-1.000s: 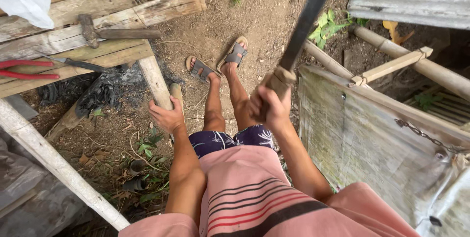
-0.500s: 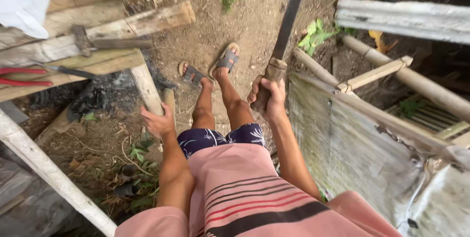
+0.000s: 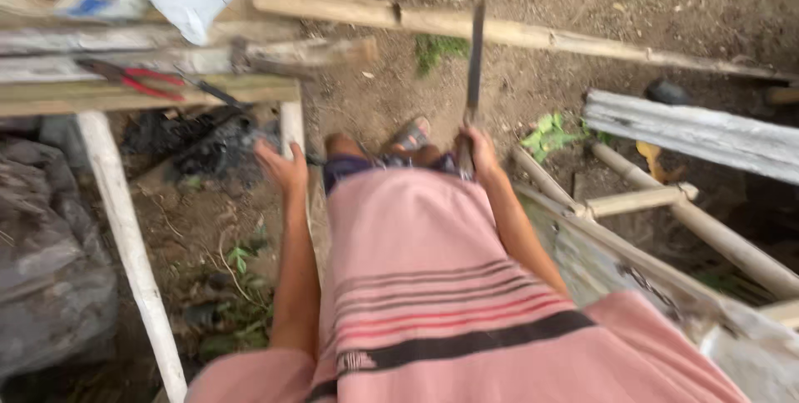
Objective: The person uses a machete to chop a long piece of wood into smaller sections. They repeatedly strike the wood, which is resting on a wooden frame, to split it.
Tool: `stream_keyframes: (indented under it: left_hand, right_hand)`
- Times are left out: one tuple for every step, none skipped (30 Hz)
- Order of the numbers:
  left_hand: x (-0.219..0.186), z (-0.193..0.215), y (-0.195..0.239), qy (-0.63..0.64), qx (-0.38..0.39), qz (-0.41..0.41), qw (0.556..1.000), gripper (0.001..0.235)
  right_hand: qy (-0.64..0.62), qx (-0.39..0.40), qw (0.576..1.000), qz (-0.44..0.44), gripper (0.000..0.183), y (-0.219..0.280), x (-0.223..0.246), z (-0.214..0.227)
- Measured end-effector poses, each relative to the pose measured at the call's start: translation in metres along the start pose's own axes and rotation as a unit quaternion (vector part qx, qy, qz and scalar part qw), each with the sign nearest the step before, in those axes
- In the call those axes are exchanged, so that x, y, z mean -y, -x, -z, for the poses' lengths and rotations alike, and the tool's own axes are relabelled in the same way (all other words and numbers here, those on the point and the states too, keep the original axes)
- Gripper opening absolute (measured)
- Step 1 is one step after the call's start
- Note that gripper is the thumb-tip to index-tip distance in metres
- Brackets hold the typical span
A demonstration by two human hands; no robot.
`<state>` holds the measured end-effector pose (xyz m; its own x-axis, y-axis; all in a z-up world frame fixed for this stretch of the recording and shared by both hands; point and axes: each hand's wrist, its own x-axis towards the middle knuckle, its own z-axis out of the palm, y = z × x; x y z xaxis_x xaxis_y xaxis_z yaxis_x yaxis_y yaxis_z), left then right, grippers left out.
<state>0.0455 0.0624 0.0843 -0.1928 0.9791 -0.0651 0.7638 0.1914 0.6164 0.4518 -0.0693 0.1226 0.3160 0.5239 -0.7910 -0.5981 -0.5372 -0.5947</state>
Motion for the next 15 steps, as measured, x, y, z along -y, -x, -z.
stream_keyframes:
  left_hand:
    - [-0.008, 0.0, 0.0, 0.054, -0.005, 0.012, 0.998, 0.067]
    - [-0.018, 0.001, -0.004, 0.108, -0.011, 0.024, 0.994, 0.066]
    - [-0.031, -0.002, -0.016, 0.126, 0.005, 0.056, 0.99, 0.065]
    - [-0.046, -0.004, -0.027, 0.143, 0.021, 0.088, 0.986, 0.065]
    - [-0.06, -0.005, -0.036, 0.16, 0.038, 0.119, 0.979, 0.064]
    - [-0.073, -0.008, -0.046, 0.172, 0.041, 0.112, 0.978, 0.06]
    - [-0.084, -0.008, -0.055, 0.182, 0.047, 0.106, 0.976, 0.057]
    - [-0.092, -0.01, -0.066, 0.193, 0.054, 0.099, 0.975, 0.053]
    - [-0.101, -0.013, -0.081, 0.198, 0.071, 0.106, 0.972, 0.053]
    - [-0.107, -0.016, -0.099, 0.202, 0.088, 0.114, 0.969, 0.053]
    - [-0.111, -0.019, -0.118, 0.207, 0.107, 0.121, 0.965, 0.054]
    - [-0.113, -0.024, -0.138, 0.208, 0.094, 0.121, 0.966, 0.054]
    - [-0.112, -0.029, -0.158, 0.209, 0.085, 0.121, 0.967, 0.055]
    - [-0.11, -0.034, -0.177, 0.21, 0.075, 0.122, 0.967, 0.056]
    - [-0.108, -0.041, -0.192, 0.201, 0.063, 0.1, 0.973, 0.058]
  right_hand:
    - [-0.017, 0.044, 0.999, 0.001, 0.018, 0.002, 0.007, 0.0]
    - [-0.035, 0.087, 0.996, 0.001, 0.019, 0.005, 0.014, -0.002]
    - [-0.033, 0.086, 0.995, 0.023, 0.017, 0.001, 0.028, -0.01]
    - [-0.03, 0.085, 0.995, 0.046, 0.019, 0.0, 0.042, -0.019]
    - [-0.029, 0.085, 0.994, 0.067, 0.024, 0.004, 0.054, -0.024]
    - [-0.028, 0.117, 0.988, 0.093, 0.025, 0.01, 0.064, -0.028]
    - [-0.029, 0.146, 0.982, 0.116, 0.026, 0.021, 0.07, -0.032]
    - [-0.03, 0.175, 0.974, 0.14, 0.028, 0.031, 0.078, -0.036]
    - [-0.085, 0.219, 0.965, 0.117, 0.028, 0.04, 0.087, -0.04]
    - [-0.14, 0.262, 0.95, 0.095, 0.029, 0.049, 0.097, -0.045]
    - [-0.195, 0.302, 0.93, 0.074, 0.03, 0.057, 0.107, -0.052]
    - [-0.244, 0.344, 0.905, 0.052, 0.03, 0.063, 0.118, -0.061]
    - [-0.294, 0.381, 0.876, 0.031, 0.03, 0.07, 0.128, -0.069]
    - [-0.343, 0.416, 0.842, 0.012, 0.031, 0.075, 0.137, -0.078]
    - [-0.371, 0.428, 0.824, 0.005, 0.031, 0.08, 0.147, -0.087]
